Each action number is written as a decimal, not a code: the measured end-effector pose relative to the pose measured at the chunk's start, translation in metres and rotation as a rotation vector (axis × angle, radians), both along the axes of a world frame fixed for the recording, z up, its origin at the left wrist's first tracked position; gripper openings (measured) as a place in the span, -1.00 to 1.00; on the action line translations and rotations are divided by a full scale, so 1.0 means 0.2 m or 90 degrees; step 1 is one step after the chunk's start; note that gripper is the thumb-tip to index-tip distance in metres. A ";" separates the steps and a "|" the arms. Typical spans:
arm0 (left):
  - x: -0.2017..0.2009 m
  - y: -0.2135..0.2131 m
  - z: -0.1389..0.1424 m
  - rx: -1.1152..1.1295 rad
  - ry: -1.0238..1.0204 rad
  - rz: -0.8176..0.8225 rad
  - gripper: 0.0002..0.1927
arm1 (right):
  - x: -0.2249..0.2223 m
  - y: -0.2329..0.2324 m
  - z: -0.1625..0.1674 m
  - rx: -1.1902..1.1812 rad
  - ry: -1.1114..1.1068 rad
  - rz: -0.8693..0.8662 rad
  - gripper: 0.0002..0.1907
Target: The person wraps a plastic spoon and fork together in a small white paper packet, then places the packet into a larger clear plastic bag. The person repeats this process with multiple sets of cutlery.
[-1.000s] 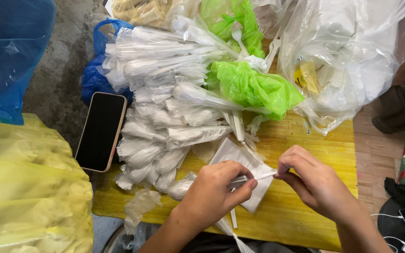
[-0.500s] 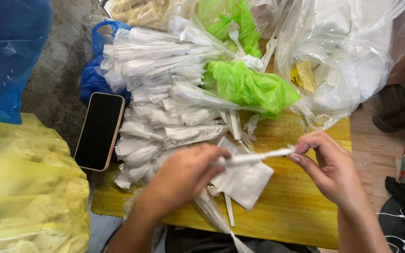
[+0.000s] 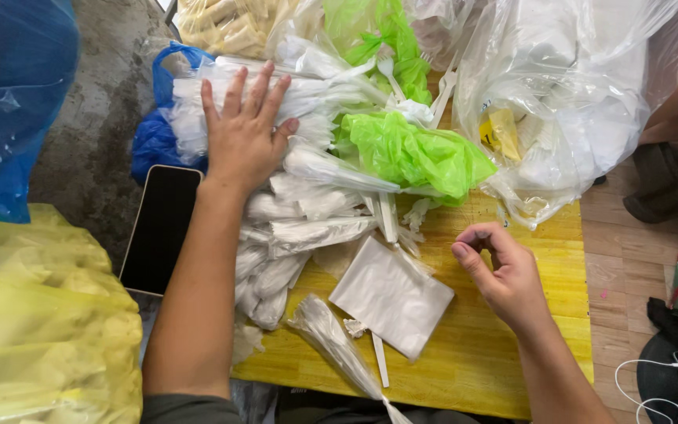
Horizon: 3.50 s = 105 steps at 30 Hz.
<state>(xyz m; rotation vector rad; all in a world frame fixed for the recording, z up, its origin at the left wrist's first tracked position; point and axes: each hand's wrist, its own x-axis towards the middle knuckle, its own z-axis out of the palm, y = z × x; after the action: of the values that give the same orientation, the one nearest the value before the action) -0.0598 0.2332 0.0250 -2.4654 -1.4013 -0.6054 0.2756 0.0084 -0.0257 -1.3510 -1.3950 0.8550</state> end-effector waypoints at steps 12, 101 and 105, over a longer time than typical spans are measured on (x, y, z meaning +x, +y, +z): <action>0.18 -0.44 -0.03 -0.023 -0.046 -0.152 -0.56 | -0.01 -0.02 -0.07 0.026 -0.048 -0.032 -0.82; 0.20 -0.79 -0.29 -0.453 -1.497 -0.378 -0.74 | 0.11 -0.11 -0.03 -0.001 0.483 0.139 -0.65; 0.14 -0.79 -0.28 -0.381 -1.517 -0.350 -0.76 | 0.11 -0.13 -0.04 0.006 0.474 0.143 -0.64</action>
<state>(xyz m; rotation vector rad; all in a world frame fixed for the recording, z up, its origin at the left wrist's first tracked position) -0.0327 0.0760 -0.0307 -1.1563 -0.7395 -4.2879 0.2981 -0.0180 -0.0335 -0.7375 -0.9559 1.3265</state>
